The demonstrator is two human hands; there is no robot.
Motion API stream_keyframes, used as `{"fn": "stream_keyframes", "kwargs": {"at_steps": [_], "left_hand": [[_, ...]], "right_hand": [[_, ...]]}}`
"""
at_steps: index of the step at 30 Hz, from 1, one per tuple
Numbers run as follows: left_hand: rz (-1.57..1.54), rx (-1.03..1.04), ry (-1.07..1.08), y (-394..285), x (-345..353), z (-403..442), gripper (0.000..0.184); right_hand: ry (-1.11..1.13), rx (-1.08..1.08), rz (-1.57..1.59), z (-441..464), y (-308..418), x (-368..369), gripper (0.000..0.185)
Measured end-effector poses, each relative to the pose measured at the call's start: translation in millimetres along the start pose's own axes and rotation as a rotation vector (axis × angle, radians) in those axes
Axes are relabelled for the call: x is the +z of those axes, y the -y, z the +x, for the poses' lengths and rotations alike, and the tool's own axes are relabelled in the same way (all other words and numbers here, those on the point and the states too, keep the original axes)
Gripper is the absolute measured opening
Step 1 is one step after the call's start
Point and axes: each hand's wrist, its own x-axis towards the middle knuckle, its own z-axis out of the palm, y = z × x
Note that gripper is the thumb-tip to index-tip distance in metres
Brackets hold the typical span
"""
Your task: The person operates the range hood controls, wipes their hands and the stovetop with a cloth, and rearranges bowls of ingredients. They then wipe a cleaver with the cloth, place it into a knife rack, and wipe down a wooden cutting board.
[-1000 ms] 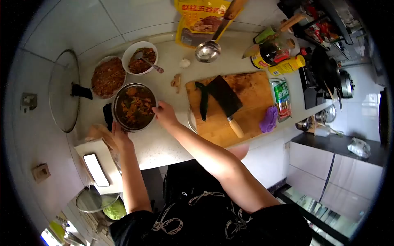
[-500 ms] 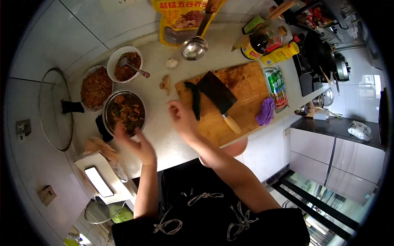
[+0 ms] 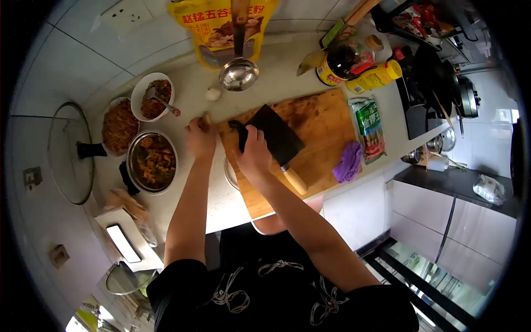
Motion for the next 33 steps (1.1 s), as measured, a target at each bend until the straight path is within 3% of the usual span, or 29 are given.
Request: {"fn": "stream_keyframes", "kwargs": {"at_steps": [3, 6, 9, 12, 15, 16, 20, 25, 29, 30, 31, 33], "left_hand": [[0.096, 0.024, -0.006, -3.3, -1.3, -2.1, 0.051], [-0.130, -0.046, -0.079, -8.9, -6.4, -10.4, 0.049], [-0.587, -0.323, 0.076, -21.3, -19.1, -21.7, 0.045], [-0.798, -0.533, 0.000, -52.0, -36.5, -36.3, 0.041], [-0.948, -0.645, -0.073, -45.9, -34.4, -30.4, 0.038], [-0.980, -0.623, -0.094, -43.3, -33.9, -27.4, 0.038], [-1.062, -0.548, -0.133, -34.0, -25.1, -5.5, 0.037], [-1.101, -0.490, -0.114, -24.3, -10.7, 25.3, 0.042], [-0.935, -0.402, -0.029, -12.0, -4.8, 30.3, 0.045], [-0.950, -0.384, -0.033, -7.4, -2.0, 27.9, 0.045], [-0.967, -0.365, -0.035, -21.3, -6.0, 21.6, 0.045], [-0.763, -0.373, 0.041, -54.1, -34.7, -0.3, 0.047]], "right_hand": [[0.090, 0.013, -0.021, 7.1, -14.8, 3.3, 0.062], [0.091, -0.038, 0.054, 13.9, -20.5, 5.3, 0.061], [0.126, -0.087, 0.276, 20.9, -13.2, -1.4, 0.054], [0.279, -0.038, 0.472, 45.6, -3.1, 4.3, 0.041], [0.342, -0.098, 0.609, 59.0, 15.4, 10.4, 0.041], [0.360, -0.164, 0.606, 66.8, 18.2, 20.3, 0.043], [0.310, -0.038, 0.563, 82.2, 43.6, 40.0, 0.047], [0.024, -0.119, 0.474, 102.7, 43.3, 86.6, 0.037], [-0.022, -0.158, 0.515, 99.2, 29.8, 102.4, 0.034], [0.051, -0.124, 0.504, 85.3, 38.1, 76.3, 0.038], [-0.034, -0.185, 0.447, 79.6, 33.5, 77.3, 0.037], [0.003, -0.266, 0.524, 62.9, 18.1, 61.5, 0.035]]}}
